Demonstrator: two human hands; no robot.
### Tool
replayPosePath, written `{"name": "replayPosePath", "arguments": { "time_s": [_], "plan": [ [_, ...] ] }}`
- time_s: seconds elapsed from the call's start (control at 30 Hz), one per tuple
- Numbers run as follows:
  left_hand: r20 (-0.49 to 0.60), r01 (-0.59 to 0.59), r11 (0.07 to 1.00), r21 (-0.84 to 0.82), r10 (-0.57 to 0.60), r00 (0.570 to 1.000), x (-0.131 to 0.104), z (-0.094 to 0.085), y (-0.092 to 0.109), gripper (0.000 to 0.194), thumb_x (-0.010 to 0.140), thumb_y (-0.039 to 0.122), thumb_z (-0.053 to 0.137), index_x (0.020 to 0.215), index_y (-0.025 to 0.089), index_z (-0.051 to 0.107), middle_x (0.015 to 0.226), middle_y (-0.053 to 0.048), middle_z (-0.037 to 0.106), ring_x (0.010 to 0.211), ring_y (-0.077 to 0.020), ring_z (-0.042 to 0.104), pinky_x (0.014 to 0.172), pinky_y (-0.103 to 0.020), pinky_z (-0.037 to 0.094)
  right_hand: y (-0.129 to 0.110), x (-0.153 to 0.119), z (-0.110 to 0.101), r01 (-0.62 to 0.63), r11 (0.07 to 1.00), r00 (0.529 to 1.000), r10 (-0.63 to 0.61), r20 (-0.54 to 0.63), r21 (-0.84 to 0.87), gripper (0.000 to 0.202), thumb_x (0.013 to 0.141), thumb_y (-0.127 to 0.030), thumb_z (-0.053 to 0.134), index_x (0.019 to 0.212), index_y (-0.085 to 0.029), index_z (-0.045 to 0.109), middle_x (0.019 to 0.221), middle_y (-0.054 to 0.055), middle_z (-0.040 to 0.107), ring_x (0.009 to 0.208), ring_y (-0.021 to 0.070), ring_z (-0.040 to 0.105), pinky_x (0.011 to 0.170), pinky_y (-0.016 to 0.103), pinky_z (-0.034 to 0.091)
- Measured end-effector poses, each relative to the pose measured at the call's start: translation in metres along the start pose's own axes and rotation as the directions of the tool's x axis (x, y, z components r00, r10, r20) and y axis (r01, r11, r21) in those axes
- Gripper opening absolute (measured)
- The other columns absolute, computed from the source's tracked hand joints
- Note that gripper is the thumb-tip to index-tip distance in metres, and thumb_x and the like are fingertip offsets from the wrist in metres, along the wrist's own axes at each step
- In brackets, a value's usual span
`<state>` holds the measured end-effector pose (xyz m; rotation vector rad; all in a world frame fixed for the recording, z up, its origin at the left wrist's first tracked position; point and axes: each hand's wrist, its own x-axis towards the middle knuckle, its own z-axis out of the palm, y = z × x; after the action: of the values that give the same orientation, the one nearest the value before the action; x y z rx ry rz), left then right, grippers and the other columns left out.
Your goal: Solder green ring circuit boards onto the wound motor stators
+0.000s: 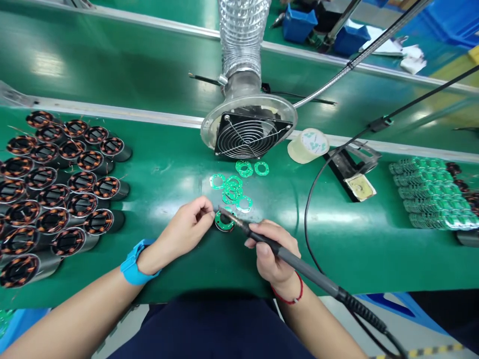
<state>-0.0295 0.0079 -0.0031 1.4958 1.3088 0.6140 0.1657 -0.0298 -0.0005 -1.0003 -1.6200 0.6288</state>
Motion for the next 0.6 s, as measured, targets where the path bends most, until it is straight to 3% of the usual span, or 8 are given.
{"name": "replayPosePath", "arguments": {
  "time_s": [0.1, 0.17, 0.23, 0.3, 0.47, 0.6],
  "plan": [
    [-0.003, -0.005, 1.000, 0.007, 0.005, 1.000, 0.000, 0.000, 0.002, 0.009, 0.083, 0.021, 0.044, 0.074, 0.021, 0.047, 0.065, 0.004, 0.049, 0.061, -0.0120, 0.044, 0.057, -0.025, 0.035, 0.001, 0.001, 0.002, -0.070, 0.997, 0.997, 0.071, 0.041, -0.012, 0.031, 0.101, -0.027, 0.047, 0.131, -0.029, 0.052, 0.092, 0.003, 0.077, 0.078, 0.0192, 0.074, 0.075, 0.037, 0.059],
    [-0.008, -0.011, 1.000, 0.011, 0.011, 1.000, 0.001, 0.001, 0.003, 0.009, 0.082, 0.021, 0.045, 0.073, 0.021, 0.046, 0.064, 0.005, 0.049, 0.060, -0.0121, 0.044, 0.057, -0.025, 0.035, 0.001, 0.006, 0.001, -0.077, 0.991, 0.978, 0.096, 0.186, -0.110, 0.039, 0.097, -0.018, 0.049, 0.134, -0.029, 0.048, 0.110, 0.006, 0.075, 0.100, 0.0224, 0.071, 0.090, 0.043, 0.056],
    [-0.013, -0.012, 1.000, 0.010, 0.013, 1.000, 0.001, 0.000, 0.004, 0.010, 0.082, 0.021, 0.045, 0.072, 0.021, 0.045, 0.063, 0.005, 0.048, 0.060, -0.0122, 0.043, 0.057, -0.025, 0.034, 0.002, 0.011, -0.001, -0.047, 0.978, 0.922, 0.121, 0.367, -0.205, 0.045, 0.092, -0.014, 0.053, 0.135, -0.028, 0.049, 0.125, 0.008, 0.069, 0.119, 0.0263, 0.062, 0.100, 0.050, 0.050],
    [-0.006, 0.001, 1.000, -0.004, -0.001, 1.000, 0.000, 0.000, 0.006, 0.010, 0.083, 0.022, 0.045, 0.074, 0.021, 0.045, 0.064, 0.005, 0.048, 0.061, -0.0126, 0.044, 0.058, -0.026, 0.035, 0.003, 0.015, -0.003, -0.030, 0.972, 0.871, 0.140, 0.471, -0.232, 0.050, 0.090, -0.012, 0.055, 0.138, -0.026, 0.046, 0.134, 0.010, 0.063, 0.125, 0.0273, 0.057, 0.104, 0.053, 0.047],
    [0.066, 0.063, 0.998, -0.020, -0.062, 0.996, -0.002, 0.001, 0.008, 0.017, 0.090, 0.032, 0.049, 0.101, 0.020, 0.054, 0.075, 0.003, 0.055, 0.068, -0.0149, 0.051, 0.064, -0.029, 0.040, 0.009, 0.018, -0.007, -0.109, 0.981, 0.843, 0.176, 0.509, -0.158, 0.048, 0.093, -0.013, 0.056, 0.137, -0.027, 0.045, 0.135, 0.009, 0.062, 0.126, 0.0227, 0.057, 0.106, 0.045, 0.048],
    [0.147, 0.097, 0.993, -0.067, -0.087, 0.985, -0.003, 0.004, 0.005, 0.018, 0.092, 0.034, 0.047, 0.103, 0.020, 0.052, 0.084, 0.001, 0.057, 0.070, -0.0147, 0.053, 0.065, -0.031, 0.042, 0.012, 0.011, -0.002, -0.225, 0.972, 0.866, 0.234, 0.441, -0.073, 0.049, 0.093, -0.017, 0.060, 0.136, -0.030, 0.042, 0.133, 0.007, 0.063, 0.127, 0.0215, 0.058, 0.108, 0.045, 0.046]
  ]
}}
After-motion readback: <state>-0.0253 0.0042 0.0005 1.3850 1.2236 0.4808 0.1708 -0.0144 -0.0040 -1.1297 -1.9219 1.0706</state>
